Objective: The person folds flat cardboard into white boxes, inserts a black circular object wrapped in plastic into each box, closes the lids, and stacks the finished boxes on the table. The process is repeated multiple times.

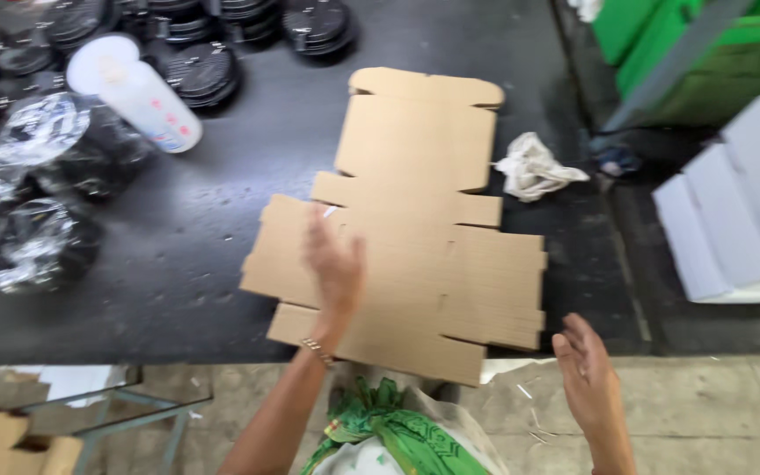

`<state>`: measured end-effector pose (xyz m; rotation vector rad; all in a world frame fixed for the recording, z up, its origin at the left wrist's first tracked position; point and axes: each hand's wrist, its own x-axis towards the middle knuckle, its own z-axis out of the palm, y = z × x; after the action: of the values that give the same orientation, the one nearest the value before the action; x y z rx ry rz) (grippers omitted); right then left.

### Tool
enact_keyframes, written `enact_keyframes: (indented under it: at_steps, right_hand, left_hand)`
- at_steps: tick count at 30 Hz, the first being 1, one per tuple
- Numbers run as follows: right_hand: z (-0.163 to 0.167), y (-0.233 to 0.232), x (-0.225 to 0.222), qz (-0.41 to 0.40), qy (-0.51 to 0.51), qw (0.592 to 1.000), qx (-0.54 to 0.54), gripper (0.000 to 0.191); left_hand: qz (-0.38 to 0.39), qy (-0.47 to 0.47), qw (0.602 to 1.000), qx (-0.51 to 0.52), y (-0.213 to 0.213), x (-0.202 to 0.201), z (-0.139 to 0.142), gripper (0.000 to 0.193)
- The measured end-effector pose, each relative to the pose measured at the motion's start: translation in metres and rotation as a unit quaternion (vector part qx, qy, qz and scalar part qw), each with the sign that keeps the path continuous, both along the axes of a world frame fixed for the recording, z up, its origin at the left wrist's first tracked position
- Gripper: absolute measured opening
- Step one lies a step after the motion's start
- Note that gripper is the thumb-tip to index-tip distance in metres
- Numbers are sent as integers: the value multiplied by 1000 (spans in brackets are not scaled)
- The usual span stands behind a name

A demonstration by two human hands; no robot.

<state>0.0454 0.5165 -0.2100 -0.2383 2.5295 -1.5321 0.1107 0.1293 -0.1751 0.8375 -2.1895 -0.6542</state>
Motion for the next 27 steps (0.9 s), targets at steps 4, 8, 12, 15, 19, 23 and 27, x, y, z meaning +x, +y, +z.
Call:
enact_keyframes:
  at_steps: [4, 8, 12, 15, 19, 23, 27]
  right_hand:
    - [14, -51, 24, 18, 156, 983, 98, 70]
    - [44, -114, 41, -3, 326, 912, 248, 67]
    - [43, -233, 35, 120, 142, 978, 99, 57]
    - [21, -338, 28, 180, 255, 934, 174, 74]
    - [8, -424, 54, 114, 359, 893, 248, 82]
    - [12, -461, 108, 469, 7, 865, -180, 40]
    - [20, -443, 150, 297, -263, 893, -213, 39]
  left_hand:
    - [93, -56, 993, -39, -101, 94, -30, 79]
    - [29, -67, 991, 114, -120, 124, -51, 68]
    - [2, 17, 986, 168, -119, 122, -43, 58]
    - [-39, 55, 978, 195, -125, 124, -35, 54]
    - [-101, 155, 908, 376, -127, 145, -37, 55]
    - [-115, 250, 823, 497, -113, 179, -53, 54]
    - [-133, 244, 847, 454, -106, 191, -55, 56]
